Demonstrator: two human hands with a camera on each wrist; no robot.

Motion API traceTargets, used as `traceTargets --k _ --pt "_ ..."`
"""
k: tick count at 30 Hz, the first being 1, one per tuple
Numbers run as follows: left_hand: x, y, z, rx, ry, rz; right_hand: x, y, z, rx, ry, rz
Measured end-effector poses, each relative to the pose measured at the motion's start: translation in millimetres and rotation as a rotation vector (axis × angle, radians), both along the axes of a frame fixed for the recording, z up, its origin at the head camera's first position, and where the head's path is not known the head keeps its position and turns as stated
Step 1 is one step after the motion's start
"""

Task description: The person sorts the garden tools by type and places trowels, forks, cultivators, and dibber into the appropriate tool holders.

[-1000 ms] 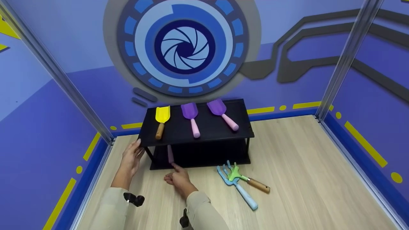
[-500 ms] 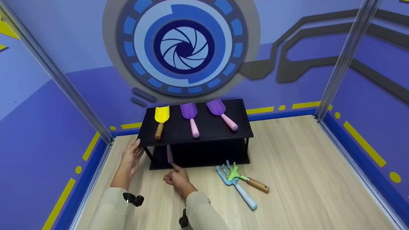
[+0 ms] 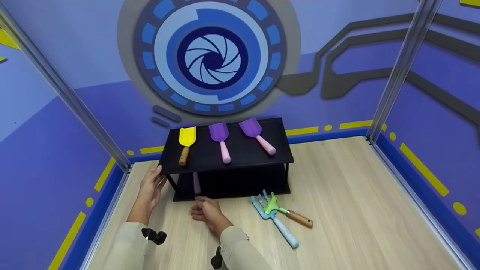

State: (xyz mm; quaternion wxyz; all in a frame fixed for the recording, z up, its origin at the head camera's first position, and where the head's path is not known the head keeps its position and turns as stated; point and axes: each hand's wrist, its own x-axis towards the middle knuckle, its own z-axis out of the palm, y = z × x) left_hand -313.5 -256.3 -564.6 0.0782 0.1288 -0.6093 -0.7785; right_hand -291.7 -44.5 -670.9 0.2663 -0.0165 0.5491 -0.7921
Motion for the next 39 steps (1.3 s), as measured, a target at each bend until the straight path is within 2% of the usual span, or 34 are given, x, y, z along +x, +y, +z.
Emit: traceTargets --k 8,14,18,24,30,34,39 --pt "-1.1 0.2 -1.1 0.025 -0.002 -0.006 4.8 30.7 12.8 0.150 0.082 0.071" --pt "3.5 -5.9 -2.1 -0.009 0.006 0.016 11.7 64.7 28.5 0.192 0.163 0.095" --pt "4.6 -7.6 -2.6 -0.017 0.009 0.033 16.2 93.2 39.1 0.210 0.254 0.071" --pt "1.6 -2.2 -5.3 -0.019 0.022 -0.005 25.5 153.6 46.2 0.248 0.362 0.051" --pt "-0.6 1.1 -6.1 -0.006 0.033 0.002 37.0 207.5 49.4 0.299 0.341 -0.007" --pt "-0.8 -0.1 -6.2 0.002 0.035 0.022 41.4 227.1 50.2 0.288 0.307 -0.029" --pt "0.0 -0.2 -5.6 0.006 0.037 0.002 40.9 242.9 47.1 0.313 0.283 -0.045"
